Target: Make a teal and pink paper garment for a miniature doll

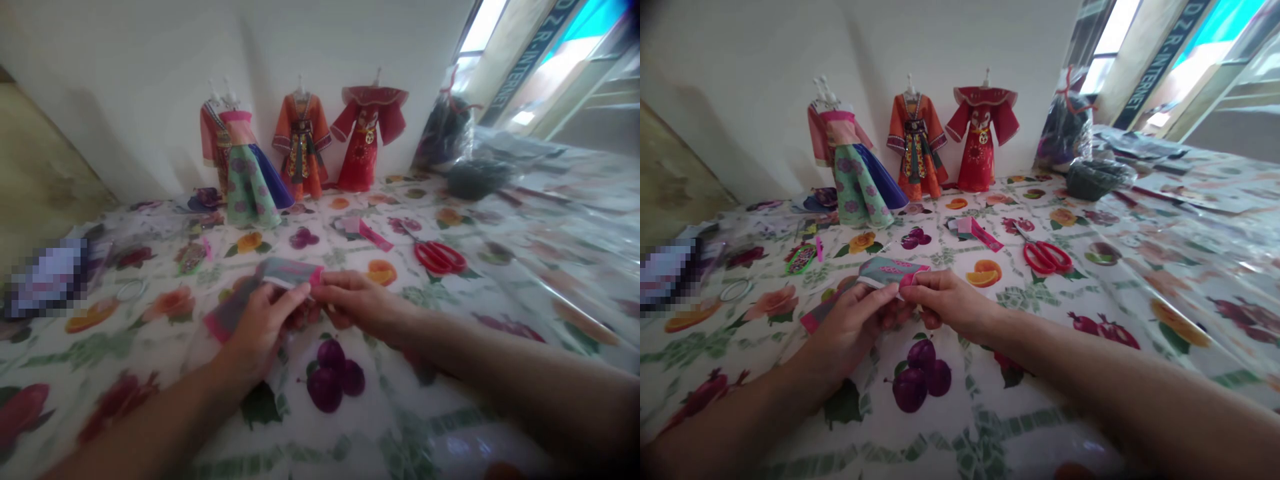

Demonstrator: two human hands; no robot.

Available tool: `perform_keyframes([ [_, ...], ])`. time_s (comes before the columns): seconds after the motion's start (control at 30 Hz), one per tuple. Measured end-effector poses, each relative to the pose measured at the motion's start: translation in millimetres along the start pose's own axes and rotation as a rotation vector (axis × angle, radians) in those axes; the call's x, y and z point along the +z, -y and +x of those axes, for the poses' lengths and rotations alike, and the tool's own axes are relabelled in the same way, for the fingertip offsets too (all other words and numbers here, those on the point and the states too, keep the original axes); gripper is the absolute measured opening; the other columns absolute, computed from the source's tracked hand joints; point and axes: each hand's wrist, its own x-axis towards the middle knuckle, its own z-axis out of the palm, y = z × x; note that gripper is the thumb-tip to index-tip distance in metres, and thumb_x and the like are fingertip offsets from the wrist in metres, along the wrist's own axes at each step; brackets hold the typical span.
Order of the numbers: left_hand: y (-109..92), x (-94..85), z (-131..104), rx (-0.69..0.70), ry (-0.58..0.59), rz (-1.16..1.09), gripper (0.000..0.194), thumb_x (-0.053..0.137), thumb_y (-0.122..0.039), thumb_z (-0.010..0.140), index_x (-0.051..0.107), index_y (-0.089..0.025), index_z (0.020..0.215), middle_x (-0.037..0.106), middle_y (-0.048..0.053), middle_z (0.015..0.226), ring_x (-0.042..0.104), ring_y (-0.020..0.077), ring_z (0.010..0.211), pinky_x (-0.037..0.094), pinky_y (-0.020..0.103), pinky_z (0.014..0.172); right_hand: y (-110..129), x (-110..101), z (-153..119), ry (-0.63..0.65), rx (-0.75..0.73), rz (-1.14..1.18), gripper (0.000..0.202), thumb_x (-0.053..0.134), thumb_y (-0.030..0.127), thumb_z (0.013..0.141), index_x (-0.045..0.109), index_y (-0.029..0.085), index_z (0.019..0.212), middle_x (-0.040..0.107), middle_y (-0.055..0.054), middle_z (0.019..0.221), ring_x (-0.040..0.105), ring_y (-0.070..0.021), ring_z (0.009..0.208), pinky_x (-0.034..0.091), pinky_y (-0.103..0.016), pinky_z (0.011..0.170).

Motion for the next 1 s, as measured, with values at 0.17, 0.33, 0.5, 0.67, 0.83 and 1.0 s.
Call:
perform_keyframes([
  [0.17, -1, -0.2, -1, 0.015, -0.013, 0.014, 0.026, 0.075, -0.035, 0.082, 0.064, -0.016, 0.066, 0.057, -0.001, 0.057, 0.045, 0.0102, 0.055, 0.035, 0.024, 0.055, 1, 0, 0, 0.005, 0.021, -0.013, 0.036, 0.063, 0.049, 0.090, 0.071, 0.018, 0.072, 0.065, -0.002, 0.069, 0.038, -0.0083, 0.050, 0.029, -0.024, 0.047],
  [0.33, 0, -0.6, -1, 0.008, -0.055, 0.044, 0.032, 0.075, -0.038, 0.080, 0.060, -0.017, 0.061, 0.053, -0.002, 0.054, 0.043, 0.0109, 0.055, 0.035, 0.025, 0.055, -3, -2, 2, -0.024, 0.020, 0.009, 0.032, 0.064, 0.046, 0.088, 0.069, 0.016, 0.076, 0.069, -0.003, 0.075, 0.040, -0.0080, 0.052, 0.031, -0.024, 0.048],
  [0.5, 3, -0.7, -1, 0.024, -0.075, 0.130, 0.031, 0.074, -0.042, 0.081, 0.061, -0.018, 0.066, 0.057, 0.000, 0.059, 0.046, 0.0129, 0.058, 0.037, 0.026, 0.057, -3, -2, 0, -0.015, -0.014, -0.018, 0.017, 0.069, 0.034, 0.083, 0.066, 0.017, 0.081, 0.067, -0.001, 0.075, 0.044, -0.0074, 0.054, 0.030, -0.023, 0.050],
  [0.67, -2, 1.2, -2, 0.062, -0.083, 0.204, 0.032, 0.075, -0.043, 0.078, 0.061, -0.018, 0.064, 0.057, 0.000, 0.060, 0.048, 0.0136, 0.059, 0.040, 0.027, 0.059, -2, -4, -1, -0.037, -0.012, -0.008, 0.014, 0.068, 0.031, 0.081, 0.066, 0.017, 0.081, 0.064, 0.001, 0.072, 0.041, -0.0073, 0.053, 0.030, -0.023, 0.051],
  [0.83, -3, 1.9, -3, 0.091, -0.106, 0.222, 0.028, 0.073, -0.041, 0.078, 0.064, -0.019, 0.063, 0.059, 0.000, 0.060, 0.051, 0.0144, 0.059, 0.041, 0.027, 0.059, 4, -2, -3, -0.046, -0.004, -0.032, 0.016, 0.069, 0.033, 0.082, 0.067, 0.017, 0.083, 0.062, 0.000, 0.074, 0.040, -0.0080, 0.055, 0.029, -0.024, 0.052],
  [1.0, 1, -0.9, 0, 0.111, -0.157, 0.199, 0.024, 0.071, -0.038, 0.079, 0.067, -0.018, 0.066, 0.062, 0.001, 0.062, 0.053, 0.0145, 0.060, 0.042, 0.027, 0.060, 7, 1, -5, -0.061, -0.027, -0.057, 0.016, 0.067, 0.033, 0.083, 0.064, 0.018, 0.079, 0.060, 0.000, 0.073, 0.038, -0.0089, 0.056, 0.027, -0.026, 0.053],
])
